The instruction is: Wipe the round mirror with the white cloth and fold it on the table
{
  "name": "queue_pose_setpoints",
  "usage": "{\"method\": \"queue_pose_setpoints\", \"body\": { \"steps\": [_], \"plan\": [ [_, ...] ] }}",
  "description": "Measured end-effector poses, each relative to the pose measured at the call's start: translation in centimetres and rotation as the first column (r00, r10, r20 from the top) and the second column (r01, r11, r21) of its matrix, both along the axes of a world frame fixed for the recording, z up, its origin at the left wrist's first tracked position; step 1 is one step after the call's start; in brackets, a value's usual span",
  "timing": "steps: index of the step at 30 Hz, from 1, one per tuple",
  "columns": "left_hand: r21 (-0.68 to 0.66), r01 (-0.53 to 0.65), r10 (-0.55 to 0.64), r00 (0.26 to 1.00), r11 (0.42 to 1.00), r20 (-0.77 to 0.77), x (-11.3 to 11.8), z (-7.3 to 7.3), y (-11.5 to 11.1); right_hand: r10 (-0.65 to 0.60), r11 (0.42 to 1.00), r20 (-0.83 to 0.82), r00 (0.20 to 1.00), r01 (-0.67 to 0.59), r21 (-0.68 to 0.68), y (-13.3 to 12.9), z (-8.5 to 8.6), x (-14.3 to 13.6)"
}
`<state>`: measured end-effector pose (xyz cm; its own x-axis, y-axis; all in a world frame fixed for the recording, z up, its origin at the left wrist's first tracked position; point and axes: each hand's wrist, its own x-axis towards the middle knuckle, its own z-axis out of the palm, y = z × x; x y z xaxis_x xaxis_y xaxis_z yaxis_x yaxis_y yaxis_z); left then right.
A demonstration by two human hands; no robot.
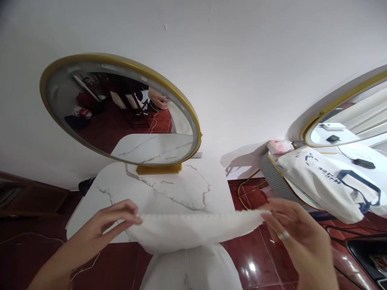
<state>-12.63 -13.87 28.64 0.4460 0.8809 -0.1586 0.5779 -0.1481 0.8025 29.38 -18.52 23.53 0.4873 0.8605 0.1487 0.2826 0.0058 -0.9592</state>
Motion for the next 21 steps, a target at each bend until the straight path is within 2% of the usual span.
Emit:
{"method": "queue_pose_setpoints", "body": {
  "steps": [2,4,7,9,11,13,16,18,21],
  "plan": [
    [0.119,-0.065,0.074,0.995,0.991,-0.066,1.3,-1.6,2.7,0.047,0.996,-0.054,0.997,-0.051,-0.072,3.9,-1.6,-0.1],
    [0.251,-0.106,0.143,0.981,0.962,-0.133,2.9,-4.0,6.3,0.099,0.991,-0.051,0.994,-0.103,-0.08,8.7,-4.1,-0.5],
    [0.32,-0.105,0.212,0.923,0.941,-0.322,5.3,-8.8,11.1,0.172,0.982,0.09,0.981,-0.163,-0.099,15.2,-8.7,-1.4],
    [0.299,-0.103,0.232,0.87,0.949,-0.434,6.5,-12.2,12.6,0.204,0.976,0.152,0.967,-0.189,-0.108,17.5,-11.9,-2.4],
    [0.279,-0.108,0.242,0.827,0.954,-0.507,7.5,-15.7,12.6,0.241,0.968,0.233,0.942,-0.218,-0.121,17.8,-14.9,-3.9],
    [0.279,-0.085,0.232,0.803,0.956,-0.549,8.2,-19.0,11.6,0.292,0.955,0.322,0.901,-0.257,-0.148,16.4,-17.5,-5.9],
    [0.34,-0.003,0.199,0.815,0.94,-0.544,9.1,-23.1,10.5,0.374,0.926,0.434,0.82,-0.311,-0.212,14.0,-20.7,-9.2],
    [0.421,0.026,0.21,0.838,0.907,-0.503,9.9,-24.9,11.0,0.408,0.912,0.5,0.764,-0.317,-0.26,13.5,-22.1,-11.0],
    [0.511,-0.027,0.299,0.837,0.859,-0.459,11.1,-26.4,13.3,0.43,0.902,0.59,0.683,-0.288,-0.323,15.2,-23.1,-12.8]
  ]
}}
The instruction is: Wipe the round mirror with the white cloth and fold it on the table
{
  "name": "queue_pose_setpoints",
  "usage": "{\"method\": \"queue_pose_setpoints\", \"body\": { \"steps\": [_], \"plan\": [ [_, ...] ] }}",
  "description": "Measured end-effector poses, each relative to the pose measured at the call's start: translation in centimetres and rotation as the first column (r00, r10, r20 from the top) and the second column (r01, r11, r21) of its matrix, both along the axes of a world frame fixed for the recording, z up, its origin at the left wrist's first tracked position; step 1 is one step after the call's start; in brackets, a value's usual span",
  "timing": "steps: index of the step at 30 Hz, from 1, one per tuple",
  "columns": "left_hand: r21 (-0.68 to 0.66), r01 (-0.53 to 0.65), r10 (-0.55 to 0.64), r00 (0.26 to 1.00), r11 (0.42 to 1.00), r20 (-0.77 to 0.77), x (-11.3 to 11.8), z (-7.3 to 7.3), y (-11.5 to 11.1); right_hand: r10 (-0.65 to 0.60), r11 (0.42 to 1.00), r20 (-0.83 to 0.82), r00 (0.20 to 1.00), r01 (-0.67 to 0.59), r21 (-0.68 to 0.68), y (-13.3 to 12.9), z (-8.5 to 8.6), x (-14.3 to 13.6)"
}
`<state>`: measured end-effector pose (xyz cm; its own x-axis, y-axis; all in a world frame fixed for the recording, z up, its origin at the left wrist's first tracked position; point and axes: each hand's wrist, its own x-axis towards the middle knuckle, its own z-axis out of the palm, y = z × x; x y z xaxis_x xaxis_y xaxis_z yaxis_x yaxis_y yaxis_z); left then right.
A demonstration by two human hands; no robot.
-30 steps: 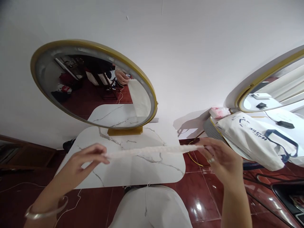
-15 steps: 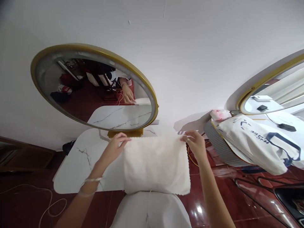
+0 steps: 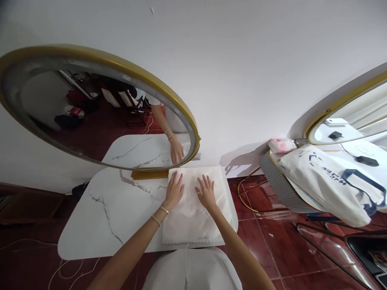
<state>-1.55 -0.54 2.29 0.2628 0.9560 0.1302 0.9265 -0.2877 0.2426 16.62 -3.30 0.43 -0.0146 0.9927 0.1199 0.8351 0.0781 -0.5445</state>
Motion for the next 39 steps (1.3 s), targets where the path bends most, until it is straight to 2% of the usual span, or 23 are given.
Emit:
{"method": "queue_pose_setpoints", "body": {
  "steps": [5,10,14,16,19,22,25,28,30,32,36,38,39],
  "plan": [
    [0.004,-0.152,0.152,0.988,0.988,-0.019,1.4,-0.3,3.3,-0.015,0.999,0.185,0.983,0.023,-0.042,4.1,-0.8,-0.3],
    [-0.062,-0.208,0.206,0.978,0.976,-0.04,2.2,0.2,6.6,0.009,0.999,0.286,0.958,0.006,-0.053,7.5,-1.1,0.3],
    [-0.122,-0.225,0.221,0.974,0.967,-0.047,3.0,-0.2,10.5,0.028,0.998,0.323,0.946,-0.006,-0.068,11.2,-0.8,0.7],
    [-0.14,-0.222,0.218,0.975,0.965,-0.045,3.4,-0.3,11.6,0.03,0.997,0.334,0.942,-0.005,-0.076,12.3,-0.7,0.8],
    [-0.113,-0.16,0.159,0.987,0.981,-0.019,3.5,-0.1,10.7,0.026,0.996,0.342,0.939,0.004,-0.087,11.7,-0.5,1.0],
    [-0.061,-0.045,0.045,0.999,0.997,0.01,2.9,0.1,6.9,0.016,0.998,0.348,0.937,0.008,-0.067,8.1,-0.6,1.2],
    [0.024,0.04,-0.04,0.999,0.999,0.016,1.8,-0.4,2.6,0.023,1.0,0.354,0.935,-0.025,0.001,3.7,-1.2,1.5],
    [0.058,0.059,-0.058,0.998,0.997,-0.008,1.5,-0.9,0.7,-0.001,0.999,0.355,0.935,-0.011,0.031,2.0,-1.6,2.1],
    [0.033,0.055,-0.054,0.998,0.998,-0.024,2.1,-0.8,1.4,-0.072,0.997,0.361,0.93,0.067,0.025,3.1,-1.5,2.7],
    [-0.031,0.012,-0.013,0.999,0.999,-0.031,3.2,-0.5,3.3,-0.123,0.991,0.368,0.922,0.134,-0.005,5.6,-1.2,3.3],
    [-0.161,-0.081,0.077,0.996,0.984,-0.033,6.0,0.3,8.8,-0.094,0.986,0.371,0.924,0.139,-0.094,11.4,-0.5,4.4],
    [-0.167,-0.055,0.053,0.998,0.984,-0.02,7.0,0.5,10.5,-0.089,0.985,0.372,0.924,0.136,-0.102,12.9,-0.3,4.7],
    [-0.161,-0.031,0.03,1.0,0.986,-0.01,7.3,0.5,10.6,-0.092,0.986,0.372,0.924,0.136,-0.095,13.1,-0.1,4.9]
  ]
}}
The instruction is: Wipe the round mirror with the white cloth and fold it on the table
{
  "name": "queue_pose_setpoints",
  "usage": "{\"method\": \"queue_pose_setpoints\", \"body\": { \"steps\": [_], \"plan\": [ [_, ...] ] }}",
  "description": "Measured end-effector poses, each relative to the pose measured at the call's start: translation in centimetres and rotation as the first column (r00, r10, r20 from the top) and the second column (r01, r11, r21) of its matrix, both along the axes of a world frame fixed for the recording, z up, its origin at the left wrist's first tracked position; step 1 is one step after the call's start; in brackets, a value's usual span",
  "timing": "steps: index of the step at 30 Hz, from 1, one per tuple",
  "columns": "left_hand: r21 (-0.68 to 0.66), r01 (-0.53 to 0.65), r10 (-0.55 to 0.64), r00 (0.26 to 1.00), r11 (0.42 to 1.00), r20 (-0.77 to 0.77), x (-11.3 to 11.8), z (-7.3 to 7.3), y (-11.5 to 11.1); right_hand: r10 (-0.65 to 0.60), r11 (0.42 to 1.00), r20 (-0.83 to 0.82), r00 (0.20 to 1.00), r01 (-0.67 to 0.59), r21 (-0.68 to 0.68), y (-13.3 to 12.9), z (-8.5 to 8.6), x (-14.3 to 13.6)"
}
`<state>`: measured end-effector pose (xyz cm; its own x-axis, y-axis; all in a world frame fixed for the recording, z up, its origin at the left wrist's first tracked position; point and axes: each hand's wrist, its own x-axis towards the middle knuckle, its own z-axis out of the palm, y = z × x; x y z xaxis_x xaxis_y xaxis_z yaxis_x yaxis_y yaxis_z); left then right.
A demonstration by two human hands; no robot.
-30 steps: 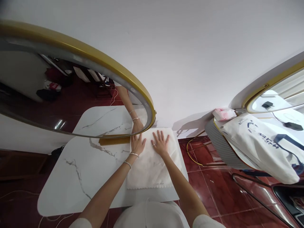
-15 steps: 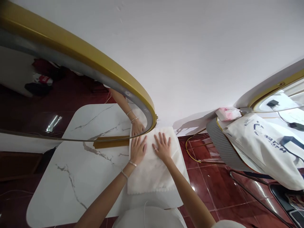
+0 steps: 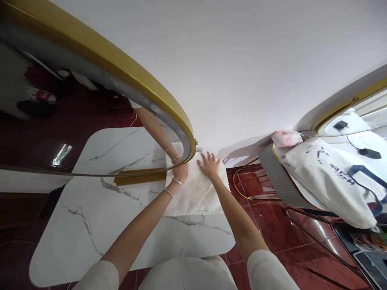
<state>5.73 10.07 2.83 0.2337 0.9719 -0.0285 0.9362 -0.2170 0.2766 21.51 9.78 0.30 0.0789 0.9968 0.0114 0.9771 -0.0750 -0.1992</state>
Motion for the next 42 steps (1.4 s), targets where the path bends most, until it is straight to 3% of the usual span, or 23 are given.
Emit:
{"method": "queue_pose_setpoints", "body": {
  "steps": [3,6,9,12,15,21,23,25,29,32,36,38,42],
  "plan": [
    [0.044,0.082,-0.084,0.996,0.996,0.033,-0.4,-0.1,-2.9,-0.016,0.999,0.008,1.0,0.016,0.036,-2.2,0.3,0.3],
    [0.147,0.125,-0.134,0.99,0.981,0.053,-2.5,-0.6,-9.7,-0.042,0.997,0.01,0.999,0.041,0.066,-8.0,0.1,0.4],
    [0.174,0.153,-0.159,0.987,0.973,0.02,-4.8,-1.4,-16.8,0.01,0.991,0.028,1.0,-0.014,0.136,-14.9,-0.8,0.1],
    [0.177,0.149,-0.151,0.988,0.973,0.003,-5.8,-2.1,-21.0,0.058,0.984,0.051,0.997,-0.066,0.166,-19.0,-1.8,-0.1],
    [0.177,0.104,-0.11,0.994,0.979,0.024,-5.0,-2.5,-21.1,0.09,0.983,0.064,0.994,-0.099,0.154,-17.9,-1.9,0.4],
    [0.156,0.016,-0.029,0.996,0.988,0.086,-0.9,-2.2,-12.9,0.118,0.989,0.042,0.992,-0.121,0.08,-7.5,-0.5,3.5],
    [0.141,0.008,-0.022,0.995,0.99,0.101,0.3,-2.1,-10.7,0.115,0.99,0.036,0.993,-0.118,0.082,-5.3,-0.4,4.4],
    [0.142,0.005,-0.021,0.994,0.99,0.107,0.9,-2.2,-9.7,0.105,0.989,0.033,0.994,-0.108,0.1,-4.7,-0.5,4.8],
    [0.183,0.044,-0.064,0.993,0.982,0.101,0.5,-2.3,-11.4,0.05,0.986,0.027,0.998,-0.054,0.158,-8.5,-0.7,4.4],
    [0.203,0.081,-0.102,0.99,0.976,0.096,-1.0,-2.3,-15.3,0.049,0.981,0.034,0.998,-0.054,0.184,-14.8,-0.8,3.3],
    [0.196,0.108,-0.126,0.989,0.975,0.081,-3.2,-2.1,-21.5,0.145,0.973,0.103,0.984,-0.161,0.167,-24.1,-1.0,1.4],
    [0.188,0.104,-0.118,0.991,0.977,0.067,-4.2,-2.0,-24.1,0.171,0.973,0.115,0.979,-0.186,0.138,-27.4,-1.0,0.5],
    [0.184,0.102,-0.113,0.993,0.978,0.046,-5.2,-2.0,-26.5,0.163,0.973,0.126,0.979,-0.18,0.141,-29.5,-1.0,-0.6]
  ]
}}
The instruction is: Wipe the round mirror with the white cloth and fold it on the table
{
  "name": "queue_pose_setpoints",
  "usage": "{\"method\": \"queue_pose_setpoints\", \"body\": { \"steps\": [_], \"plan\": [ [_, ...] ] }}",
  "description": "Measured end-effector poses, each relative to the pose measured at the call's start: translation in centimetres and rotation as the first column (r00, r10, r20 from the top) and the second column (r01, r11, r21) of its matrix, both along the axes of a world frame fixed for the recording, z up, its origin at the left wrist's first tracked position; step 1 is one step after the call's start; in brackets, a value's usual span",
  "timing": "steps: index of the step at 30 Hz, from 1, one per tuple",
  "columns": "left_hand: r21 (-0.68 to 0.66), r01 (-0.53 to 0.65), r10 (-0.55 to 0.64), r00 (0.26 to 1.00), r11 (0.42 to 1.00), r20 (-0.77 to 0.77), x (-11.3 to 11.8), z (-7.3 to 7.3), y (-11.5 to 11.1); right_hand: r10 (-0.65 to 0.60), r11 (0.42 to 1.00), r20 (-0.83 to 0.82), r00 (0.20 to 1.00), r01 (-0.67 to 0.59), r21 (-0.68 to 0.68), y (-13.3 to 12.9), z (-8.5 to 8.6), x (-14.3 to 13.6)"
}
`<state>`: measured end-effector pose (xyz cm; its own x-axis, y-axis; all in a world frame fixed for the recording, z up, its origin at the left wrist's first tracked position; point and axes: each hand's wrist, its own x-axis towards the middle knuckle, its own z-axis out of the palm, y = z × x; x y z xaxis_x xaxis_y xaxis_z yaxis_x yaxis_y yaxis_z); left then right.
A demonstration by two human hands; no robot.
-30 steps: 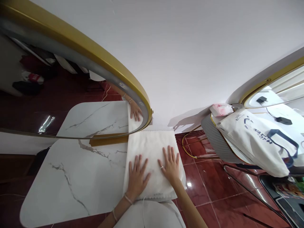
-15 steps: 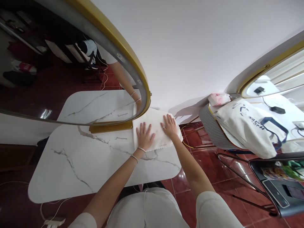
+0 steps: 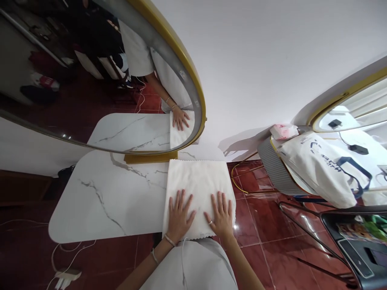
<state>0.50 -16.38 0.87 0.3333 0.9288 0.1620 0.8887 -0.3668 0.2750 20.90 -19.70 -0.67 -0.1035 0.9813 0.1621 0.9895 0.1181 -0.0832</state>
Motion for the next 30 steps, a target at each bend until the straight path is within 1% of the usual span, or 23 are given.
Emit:
{"method": "queue_pose_setpoints", "body": {
  "steps": [1,3,5,9,11,12,14,16,19,22,24,26,28,30],
  "plan": [
    [0.004,-0.004,0.004,1.0,1.0,0.0,0.0,0.0,0.1,0.004,1.0,0.002,1.0,-0.004,0.004,0.3,0.0,0.0],
    [0.013,-0.013,0.012,1.0,1.0,0.004,0.1,-0.2,1.0,0.023,1.0,0.009,1.0,-0.023,0.006,1.4,-0.2,0.3],
    [0.02,-0.011,0.011,1.0,1.0,0.012,0.5,-0.3,2.7,0.039,0.999,0.017,0.999,-0.039,0.009,3.1,-0.4,0.7],
    [0.019,-0.02,0.02,1.0,1.0,0.02,1.0,-0.5,6.7,0.034,0.999,0.034,0.999,-0.036,0.04,7.3,-0.6,1.2],
    [0.019,-0.023,0.023,1.0,1.0,0.015,1.0,-0.5,7.9,0.025,0.999,0.032,0.999,-0.026,0.048,8.7,-0.5,1.0],
    [0.02,-0.017,0.017,1.0,1.0,0.01,0.8,-0.4,8.0,0.021,0.999,0.027,0.999,-0.022,0.047,8.8,-0.4,0.8],
    [0.027,0.007,-0.007,1.0,1.0,0.001,0.2,-0.4,7.2,0.035,0.999,0.02,0.999,-0.036,0.037,8.1,-0.1,0.2],
    [0.037,0.023,-0.023,1.0,0.999,-0.009,-0.9,-0.3,5.3,0.093,0.996,0.014,0.996,-0.093,0.017,6.3,0.2,-0.7],
    [0.053,-0.005,0.007,0.999,0.999,-0.042,-3.3,-0.3,1.7,0.203,0.979,-0.006,0.979,-0.203,-0.02,3.4,0.7,-2.7],
    [0.072,-0.053,0.059,0.994,0.996,-0.094,-6.3,-0.2,-0.7,0.267,0.962,-0.041,0.963,-0.269,-0.052,1.9,1.0,-5.5],
    [0.086,-0.084,0.094,0.989,0.993,-0.116,-8.0,-0.1,-1.2,0.292,0.952,-0.062,0.954,-0.296,-0.074,1.9,1.2,-7.4],
    [0.095,-0.112,0.124,0.985,0.989,-0.124,-9.0,0.0,-1.2,0.298,0.949,-0.079,0.951,-0.304,-0.088,2.3,1.3,-8.7],
    [0.092,-0.13,0.141,0.982,0.987,-0.127,-9.3,0.0,-1.1,0.296,0.948,-0.09,0.951,-0.304,-0.092,2.6,1.3,-9.3],
    [0.077,-0.143,0.151,0.981,0.987,-0.123,-8.7,0.1,-1.0,0.293,0.949,-0.094,0.951,-0.302,-0.089,2.7,1.3,-9.2]
  ]
}}
